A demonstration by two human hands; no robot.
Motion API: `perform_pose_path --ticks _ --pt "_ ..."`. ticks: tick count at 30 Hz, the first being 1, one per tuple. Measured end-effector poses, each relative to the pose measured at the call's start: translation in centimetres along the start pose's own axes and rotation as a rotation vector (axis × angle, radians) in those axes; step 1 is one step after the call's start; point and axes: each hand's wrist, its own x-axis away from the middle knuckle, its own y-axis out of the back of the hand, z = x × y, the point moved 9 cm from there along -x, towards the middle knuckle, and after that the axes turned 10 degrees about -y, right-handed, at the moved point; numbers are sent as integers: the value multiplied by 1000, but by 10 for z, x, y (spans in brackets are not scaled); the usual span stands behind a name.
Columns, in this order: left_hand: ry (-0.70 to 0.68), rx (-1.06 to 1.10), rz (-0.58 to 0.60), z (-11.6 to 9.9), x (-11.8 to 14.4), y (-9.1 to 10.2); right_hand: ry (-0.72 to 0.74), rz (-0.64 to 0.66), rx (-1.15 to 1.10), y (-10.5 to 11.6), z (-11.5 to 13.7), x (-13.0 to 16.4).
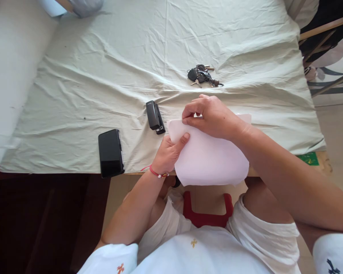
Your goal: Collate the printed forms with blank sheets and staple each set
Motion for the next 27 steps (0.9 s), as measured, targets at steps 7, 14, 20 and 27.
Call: perform_pose_path --ticks 7,14,20,27 --pt "-28 -13 21 -6 2 -2 81 47 -68 -4 18 -2" --pt "-21 79 -21 -5 0 5 32 -145 75 13 10 3" --pt "-116 57 -166 -17 -3 25 -314 -418 99 43 -47 39" --pt "-161 43 -236 -16 -7 30 -829 -76 -976 -6 -108 87"
